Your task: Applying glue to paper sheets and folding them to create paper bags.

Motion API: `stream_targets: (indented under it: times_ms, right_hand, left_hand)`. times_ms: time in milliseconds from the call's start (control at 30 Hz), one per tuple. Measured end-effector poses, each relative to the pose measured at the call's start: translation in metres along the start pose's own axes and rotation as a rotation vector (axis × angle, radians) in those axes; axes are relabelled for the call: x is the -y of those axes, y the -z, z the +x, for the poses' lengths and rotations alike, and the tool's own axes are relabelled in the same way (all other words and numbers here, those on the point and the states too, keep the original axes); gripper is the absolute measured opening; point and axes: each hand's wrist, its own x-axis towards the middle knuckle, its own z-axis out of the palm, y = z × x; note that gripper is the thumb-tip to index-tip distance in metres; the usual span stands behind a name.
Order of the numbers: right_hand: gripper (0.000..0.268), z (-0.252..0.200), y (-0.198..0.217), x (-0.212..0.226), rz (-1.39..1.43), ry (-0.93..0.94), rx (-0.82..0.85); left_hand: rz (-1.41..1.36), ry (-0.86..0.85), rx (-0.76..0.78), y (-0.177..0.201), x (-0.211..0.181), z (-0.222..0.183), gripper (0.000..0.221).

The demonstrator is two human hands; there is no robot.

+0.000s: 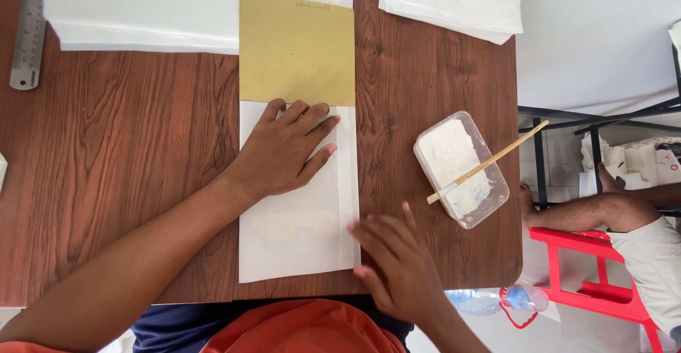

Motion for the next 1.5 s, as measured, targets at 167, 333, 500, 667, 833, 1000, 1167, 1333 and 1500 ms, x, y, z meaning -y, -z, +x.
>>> stream_targets:
  times_ms: [167,333,500,667,833,1000,1167,1333,1500]
  right_hand:
    - [0.056,0.058,-0.012,-0.024,-0.216,-0.076,0.100]
    - [0.059,0.091,-0.024,-0.046,-0.264,-0.115,0.130]
    - [0.064,0.070,-0.021,-0.033,-0.282,-0.107,0.194]
    - [0.072,0.019,-0.021,-0.007,-0.298,-0.021,0.261]
    - [0.086,-0.017,-0.023,0.015,-0.251,-0.013,0.276]
    - [0.096,-0.040,-0.019,0.030,-0.278,0.006,0.308]
    - [0.085,-0.043,-0.009,0.035,-0.163,-0.015,0.252]
    - [0.061,-0.027,-0.009,0.022,0.090,-0.079,0.133]
    - [0.063,-0.023,-0.019,0.011,-0.181,-0.078,0.119]
  left_hand:
    - [-0.015,0.007,0.002,-0.001,-0.001,0.000,0.044]
    - [-0.006,0.099,0.326,0.002,-0.002,0.001,0.051]
    - [-0.010,0.087,0.298,0.001,0.000,0.000,0.050]
    - [-0.023,0.015,-0.028,0.003,0.000,-0.001,0.043]
    - [-0.020,0.004,-0.055,0.001,0.000,-0.001,0.043]
    - [-0.024,-0.002,-0.054,0.002,0.000,-0.001,0.042]
    - [0.001,-0.013,-0.058,0.002,0.000,0.000,0.042]
    - [0.001,-0.027,-0.037,0.002,0.000,-0.001,0.041]
    - [-0.013,-0.029,-0.060,0.001,0.000,-0.003,0.042]
